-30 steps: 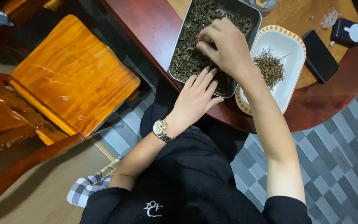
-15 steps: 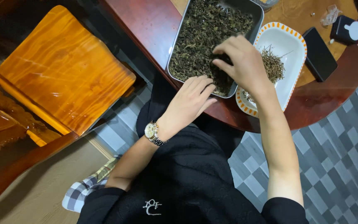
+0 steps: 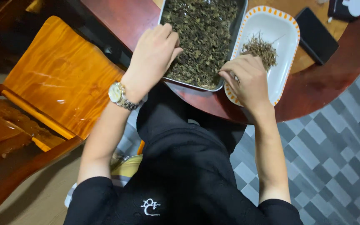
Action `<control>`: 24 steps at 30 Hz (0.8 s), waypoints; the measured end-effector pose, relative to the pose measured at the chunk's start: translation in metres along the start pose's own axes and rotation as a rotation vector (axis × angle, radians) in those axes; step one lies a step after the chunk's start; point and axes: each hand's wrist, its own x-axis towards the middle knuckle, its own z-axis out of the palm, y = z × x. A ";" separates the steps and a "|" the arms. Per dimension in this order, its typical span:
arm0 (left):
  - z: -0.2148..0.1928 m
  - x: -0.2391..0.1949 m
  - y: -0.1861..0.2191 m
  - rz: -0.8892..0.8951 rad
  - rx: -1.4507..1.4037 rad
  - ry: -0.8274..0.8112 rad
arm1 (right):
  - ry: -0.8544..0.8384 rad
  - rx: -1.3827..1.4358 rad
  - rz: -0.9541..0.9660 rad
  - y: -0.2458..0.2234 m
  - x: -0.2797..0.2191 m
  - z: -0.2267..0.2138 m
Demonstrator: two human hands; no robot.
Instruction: The person sits at a table and sorts dried herbs by hand, picking small pieces from a metal tray and placing them into a white bowl. The person uses both hands to sift through the herbs and transfer them between containers.
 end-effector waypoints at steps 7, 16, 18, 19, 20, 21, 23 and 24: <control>0.041 0.016 0.015 0.027 0.245 -0.240 | 0.121 0.145 0.120 -0.010 -0.022 -0.024; 0.043 0.043 0.009 0.119 0.273 -0.036 | 0.161 0.170 0.181 -0.006 -0.051 -0.038; 0.021 0.043 0.026 0.092 0.128 -0.133 | 0.191 0.157 0.192 -0.004 -0.054 -0.037; 0.018 0.041 0.029 0.095 0.130 -0.135 | 0.195 0.159 0.194 -0.005 -0.054 -0.036; 0.016 0.039 0.033 0.084 0.059 -0.240 | 0.199 0.166 0.199 -0.005 -0.054 -0.036; 0.013 0.036 0.037 0.073 -0.013 -0.344 | 0.202 0.173 0.203 -0.006 -0.054 -0.036; 0.028 0.029 0.030 0.130 0.029 -0.355 | 0.205 0.186 0.219 -0.008 -0.055 -0.035; 0.035 0.026 0.027 0.186 0.069 -0.365 | 0.205 0.198 0.235 -0.008 -0.055 -0.035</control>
